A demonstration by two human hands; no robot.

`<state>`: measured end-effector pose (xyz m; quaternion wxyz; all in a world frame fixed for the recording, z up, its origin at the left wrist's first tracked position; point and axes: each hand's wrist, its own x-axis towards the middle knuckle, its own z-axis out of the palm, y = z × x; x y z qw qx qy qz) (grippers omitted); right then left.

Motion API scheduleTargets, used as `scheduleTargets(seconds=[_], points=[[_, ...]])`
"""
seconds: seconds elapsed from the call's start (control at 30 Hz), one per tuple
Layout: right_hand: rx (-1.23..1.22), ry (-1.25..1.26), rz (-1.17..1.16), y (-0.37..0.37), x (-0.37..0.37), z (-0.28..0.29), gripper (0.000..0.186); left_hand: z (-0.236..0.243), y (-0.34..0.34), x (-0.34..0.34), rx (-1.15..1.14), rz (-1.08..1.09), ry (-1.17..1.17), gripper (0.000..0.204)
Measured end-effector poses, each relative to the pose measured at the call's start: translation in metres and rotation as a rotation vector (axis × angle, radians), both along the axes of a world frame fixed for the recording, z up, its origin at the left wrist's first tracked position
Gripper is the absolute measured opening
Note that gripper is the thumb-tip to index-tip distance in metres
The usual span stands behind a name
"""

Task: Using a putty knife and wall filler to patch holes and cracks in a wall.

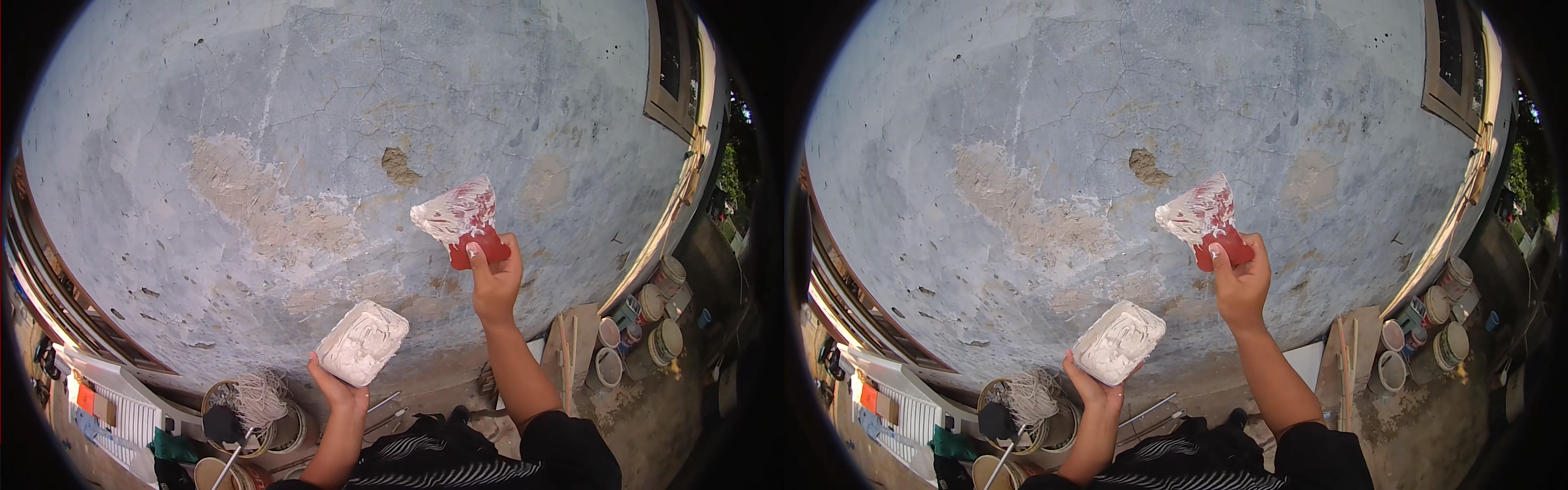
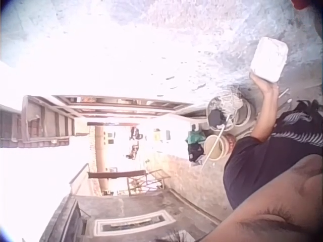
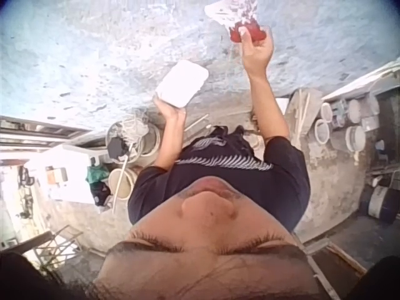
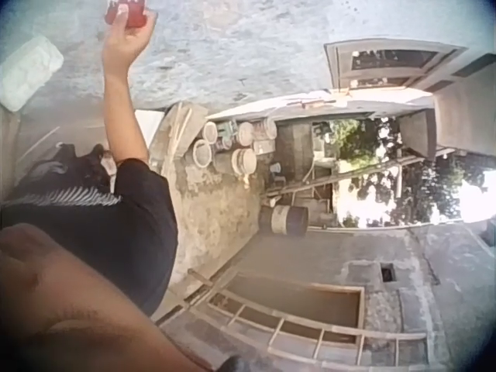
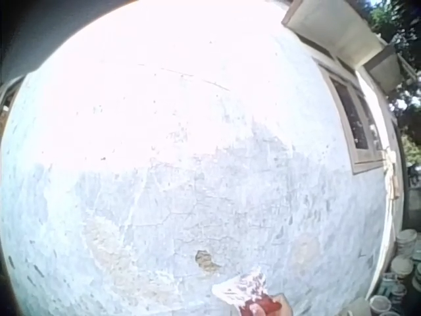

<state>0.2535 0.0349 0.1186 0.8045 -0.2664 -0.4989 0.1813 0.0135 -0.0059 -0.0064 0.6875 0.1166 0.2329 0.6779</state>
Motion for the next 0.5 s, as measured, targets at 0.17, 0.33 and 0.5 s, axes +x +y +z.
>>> scheduleTargets(seconds=[0.17,0.33,0.5], points=[[0.233,-0.208,-0.369,0.029,-0.011,0.036,0.019,-0.015,0.004,-0.007,0.017,0.021,0.002,0.075],[0.579,-0.839,-0.798,0.053,-0.021,0.051,0.020,-0.007,0.001,-0.009,0.031,0.013,0.026,0.076],[0.552,-1.089,-0.865,0.067,-0.033,0.040,0.014,-0.008,0.000,-0.017,0.040,0.026,0.023,0.077]])
